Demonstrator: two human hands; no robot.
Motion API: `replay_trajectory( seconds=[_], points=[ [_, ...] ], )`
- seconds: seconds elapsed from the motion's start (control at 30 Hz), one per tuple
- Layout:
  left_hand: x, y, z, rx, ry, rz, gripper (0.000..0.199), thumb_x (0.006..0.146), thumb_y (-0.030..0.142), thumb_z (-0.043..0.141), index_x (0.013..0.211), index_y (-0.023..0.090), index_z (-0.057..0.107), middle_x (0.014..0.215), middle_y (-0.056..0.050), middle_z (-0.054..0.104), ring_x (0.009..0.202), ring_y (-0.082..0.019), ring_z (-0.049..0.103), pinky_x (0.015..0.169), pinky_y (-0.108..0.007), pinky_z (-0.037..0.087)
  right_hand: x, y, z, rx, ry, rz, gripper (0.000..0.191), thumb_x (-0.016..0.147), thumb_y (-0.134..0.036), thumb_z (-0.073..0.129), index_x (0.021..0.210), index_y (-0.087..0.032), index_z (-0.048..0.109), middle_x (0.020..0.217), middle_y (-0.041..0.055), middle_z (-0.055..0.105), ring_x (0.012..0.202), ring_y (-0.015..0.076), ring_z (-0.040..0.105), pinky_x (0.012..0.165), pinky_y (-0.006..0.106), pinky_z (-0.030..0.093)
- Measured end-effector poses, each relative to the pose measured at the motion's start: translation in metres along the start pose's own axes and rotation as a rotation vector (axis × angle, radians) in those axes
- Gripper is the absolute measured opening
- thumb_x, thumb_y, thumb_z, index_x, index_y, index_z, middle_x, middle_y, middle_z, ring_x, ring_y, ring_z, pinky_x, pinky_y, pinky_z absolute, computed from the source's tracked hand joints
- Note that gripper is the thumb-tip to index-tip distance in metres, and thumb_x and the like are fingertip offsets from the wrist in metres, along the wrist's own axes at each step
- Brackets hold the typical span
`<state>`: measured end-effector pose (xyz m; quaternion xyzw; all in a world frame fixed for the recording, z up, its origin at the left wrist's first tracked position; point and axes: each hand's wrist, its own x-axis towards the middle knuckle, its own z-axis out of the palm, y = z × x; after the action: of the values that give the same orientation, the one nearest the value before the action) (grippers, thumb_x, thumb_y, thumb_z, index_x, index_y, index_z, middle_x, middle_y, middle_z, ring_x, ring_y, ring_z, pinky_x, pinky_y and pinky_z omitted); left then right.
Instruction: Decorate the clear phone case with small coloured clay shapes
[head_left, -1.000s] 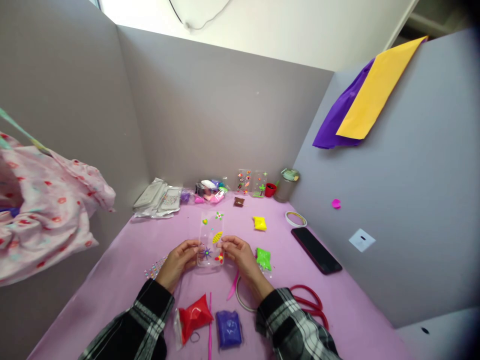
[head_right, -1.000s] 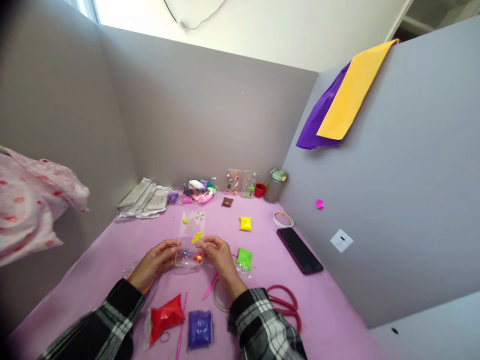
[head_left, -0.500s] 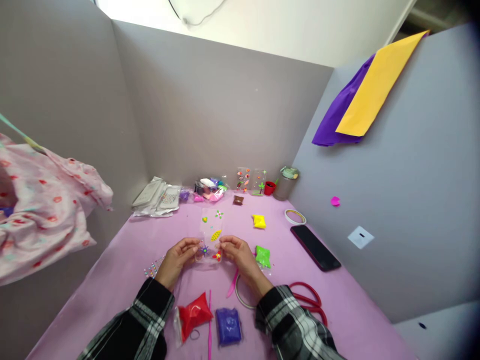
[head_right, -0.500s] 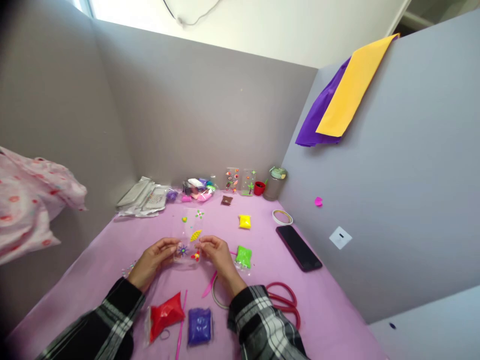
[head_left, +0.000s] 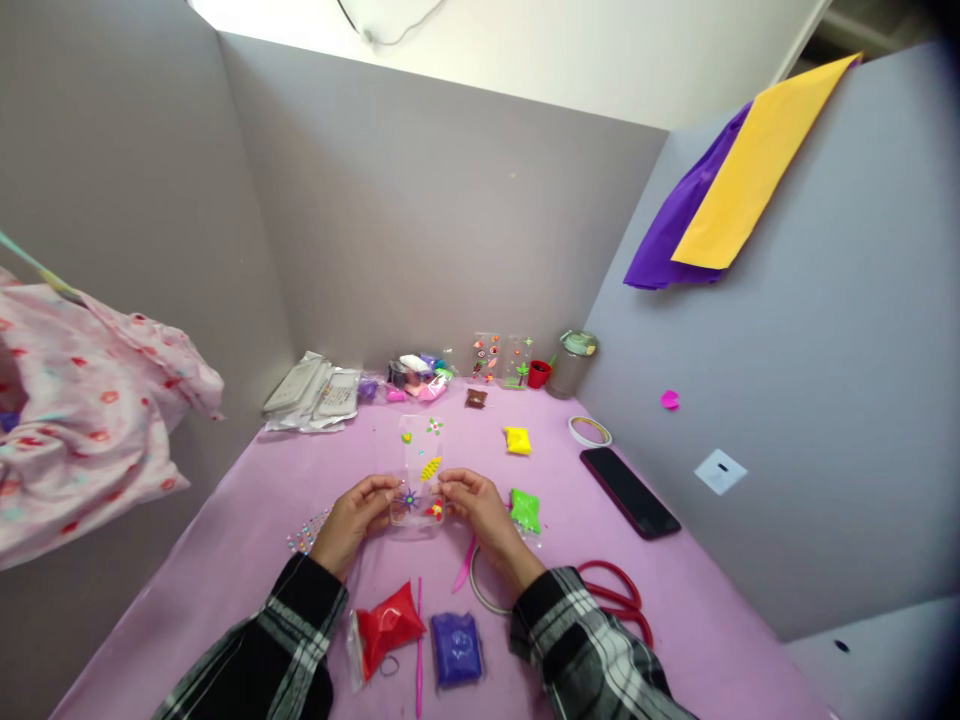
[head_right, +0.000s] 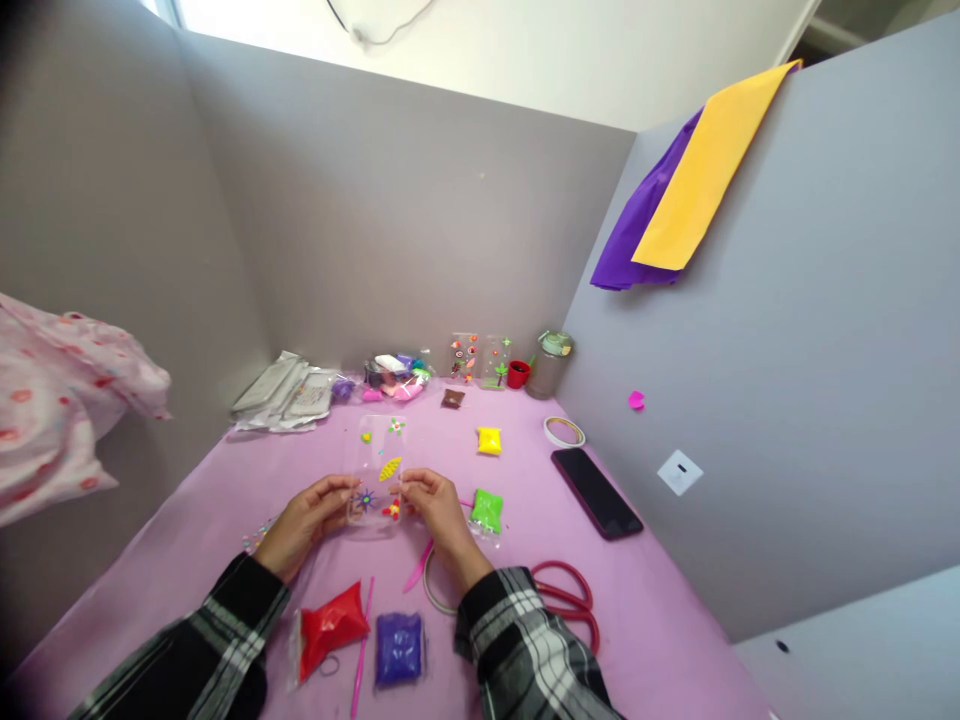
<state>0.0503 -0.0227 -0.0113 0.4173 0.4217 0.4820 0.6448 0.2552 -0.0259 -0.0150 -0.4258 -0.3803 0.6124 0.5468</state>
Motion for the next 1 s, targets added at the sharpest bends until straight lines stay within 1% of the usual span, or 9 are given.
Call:
replay_trajectory(
  seconds=[0.1, 0.27, 0.4, 0.53, 0.67, 0.73, 0.83, 0.93, 1.0],
  points=[
    [0.001, -0.002, -0.002, 0.056, 0.003, 0.030, 0.048, 0.064, 0.049, 0.087, 0.096, 0.017, 0.071, 0.089, -0.005, 0.075, 0.078, -0.019, 0.069, 0.076, -0.031, 0.054, 0.000, 0.000, 0.000, -0.006, -0.001, 0.000, 0.039, 0.062, -0.038, 0.089, 0.089, -0.016, 0.072, 0.083, 0.0075, 0.079, 0.064, 0.0139, 0.067, 0.061, 0.024, 0.046],
    [0.006, -0.007, -0.008, 0.200, 0.022, 0.118, 0.043, 0.070, 0.048, 0.083, 0.097, 0.016, 0.072, 0.077, 0.001, 0.068, 0.068, -0.013, 0.060, 0.069, -0.025, 0.047, -0.001, -0.001, 0.000, -0.033, 0.004, -0.003, 0.038, 0.064, -0.038, 0.087, 0.090, -0.015, 0.072, 0.083, 0.0082, 0.079, 0.064, 0.0143, 0.068, 0.060, 0.024, 0.046],
    [0.011, -0.013, -0.012, 0.319, 0.006, 0.148, 0.034, 0.082, 0.043, 0.076, 0.100, 0.015, 0.069, 0.077, 0.002, 0.065, 0.066, -0.013, 0.059, 0.067, -0.028, 0.049, 0.001, 0.003, -0.002, -0.080, 0.016, -0.016, 0.039, 0.066, -0.042, 0.084, 0.092, -0.015, 0.072, 0.080, 0.0071, 0.077, 0.065, 0.0162, 0.068, 0.063, 0.027, 0.049],
    [0.012, -0.019, -0.015, 0.453, 0.005, 0.160, 0.023, 0.093, 0.038, 0.068, 0.099, 0.015, 0.064, 0.070, 0.005, 0.059, 0.058, -0.012, 0.056, 0.060, -0.028, 0.048, 0.004, 0.009, -0.004, -0.201, 0.052, -0.051, 0.038, 0.068, -0.043, 0.080, 0.092, -0.014, 0.073, 0.075, 0.0061, 0.074, 0.061, 0.0159, 0.064, 0.061, 0.029, 0.049],
    [0.010, -0.016, -0.018, 0.607, 0.074, 0.218, 0.022, 0.090, 0.037, 0.069, 0.098, 0.016, 0.065, 0.077, 0.002, 0.061, 0.063, -0.014, 0.057, 0.065, -0.030, 0.050, 0.006, 0.006, -0.007, -0.385, 0.093, -0.116, 0.031, 0.073, -0.040, 0.073, 0.092, -0.015, 0.074, 0.076, 0.0059, 0.073, 0.061, 0.0171, 0.062, 0.058, 0.030, 0.049],
    [0.009, -0.012, -0.019, 0.679, 0.135, 0.271, 0.022, 0.085, 0.037, 0.069, 0.095, 0.018, 0.067, 0.084, 0.000, 0.062, 0.068, -0.016, 0.058, 0.073, -0.035, 0.051, 0.006, -0.004, -0.013, -0.490, 0.124, -0.161, 0.028, 0.076, -0.037, 0.068, 0.093, -0.016, 0.074, 0.083, 0.0071, 0.075, 0.067, 0.0192, 0.065, 0.062, 0.031, 0.051],
    [0.007, -0.005, -0.018, 0.753, 0.197, 0.344, 0.026, 0.080, 0.042, 0.064, 0.094, 0.021, 0.069, 0.090, -0.001, 0.061, 0.067, -0.017, 0.056, 0.078, -0.038, 0.051, 0.003, -0.030, -0.031, -0.666, 0.189, -0.238, 0.028, 0.081, -0.034, 0.061, 0.100, -0.017, 0.073, 0.093, 0.0086, 0.076, 0.079, 0.0217, 0.068, 0.075, 0.034, 0.053],
    [0.002, 0.000, -0.014, 0.789, 0.204, 0.395, 0.030, 0.081, 0.045, 0.059, 0.098, 0.022, 0.067, 0.092, -0.001, 0.060, 0.062, -0.017, 0.054, 0.074, -0.037, 0.050, -0.008, -0.062, -0.058, -0.872, 0.280, -0.294, 0.029, 0.087, -0.032, 0.054, 0.107, -0.018, 0.071, 0.100, 0.0097, 0.075, 0.088, 0.0237, 0.068, 0.086, 0.039, 0.051],
    [-0.001, 0.002, -0.009, 0.806, 0.189, 0.419, 0.031, 0.082, 0.045, 0.057, 0.100, 0.022, 0.066, 0.092, -0.001, 0.060, 0.061, -0.016, 0.053, 0.069, -0.034, 0.048, -0.020, -0.077, -0.077, -1.021, 0.302, -0.306, 0.029, 0.087, -0.031, 0.058, 0.111, -0.020, 0.070, 0.110, 0.0100, 0.073, 0.099, 0.0259, 0.067, 0.096, 0.042, 0.047]
  ],
)
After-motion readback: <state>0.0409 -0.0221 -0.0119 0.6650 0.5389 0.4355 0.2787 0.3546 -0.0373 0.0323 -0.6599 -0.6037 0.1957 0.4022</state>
